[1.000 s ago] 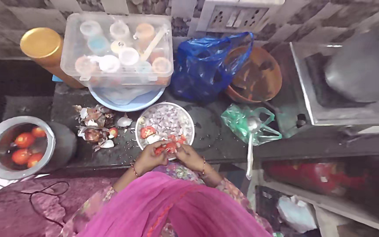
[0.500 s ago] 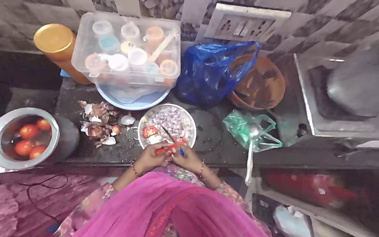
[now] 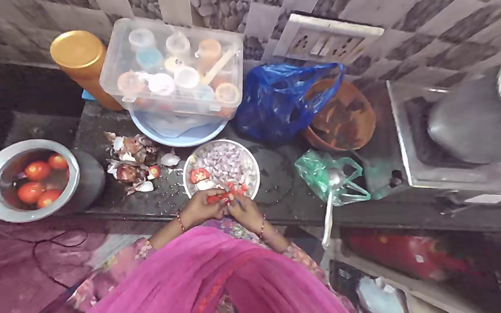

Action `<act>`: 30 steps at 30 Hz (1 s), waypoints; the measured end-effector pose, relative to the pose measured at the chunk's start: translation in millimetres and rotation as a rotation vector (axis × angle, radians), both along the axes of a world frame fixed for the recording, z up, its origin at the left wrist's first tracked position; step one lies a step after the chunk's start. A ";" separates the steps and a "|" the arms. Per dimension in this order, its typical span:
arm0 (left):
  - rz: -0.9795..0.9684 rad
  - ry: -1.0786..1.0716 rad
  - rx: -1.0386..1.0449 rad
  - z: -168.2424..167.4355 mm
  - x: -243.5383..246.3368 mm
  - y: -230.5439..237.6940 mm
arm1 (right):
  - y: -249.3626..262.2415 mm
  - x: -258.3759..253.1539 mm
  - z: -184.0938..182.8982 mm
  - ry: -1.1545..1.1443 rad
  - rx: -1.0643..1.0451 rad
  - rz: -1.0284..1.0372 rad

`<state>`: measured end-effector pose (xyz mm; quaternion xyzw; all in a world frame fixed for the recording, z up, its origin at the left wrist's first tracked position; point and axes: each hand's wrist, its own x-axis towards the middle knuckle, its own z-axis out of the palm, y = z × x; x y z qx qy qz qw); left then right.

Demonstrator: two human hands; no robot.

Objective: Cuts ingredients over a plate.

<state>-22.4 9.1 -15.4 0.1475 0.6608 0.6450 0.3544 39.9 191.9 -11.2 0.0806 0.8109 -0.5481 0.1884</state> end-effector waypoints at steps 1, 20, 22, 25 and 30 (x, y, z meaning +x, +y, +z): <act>0.000 -0.005 0.001 -0.9 -0.9 0.1 | -0.5 -1.1 0.8 -0.001 0.000 0.000; 0.106 -0.109 0.089 -2.9 -4.1 -10.2 | 1.5 -4.3 -1.8 -0.012 -0.026 -0.003; 0.110 -0.084 0.062 -2.5 -4.3 -8.1 | 2.4 -4.7 0.0 -0.010 -0.005 0.009; 0.098 -0.032 0.017 -2.9 -6.2 -5.7 | 2.0 -4.8 3.7 -0.010 -0.014 -0.002; 0.124 -0.036 -0.002 -5.9 -10.1 -9.1 | 6.2 -2.6 6.4 0.038 -0.055 -0.041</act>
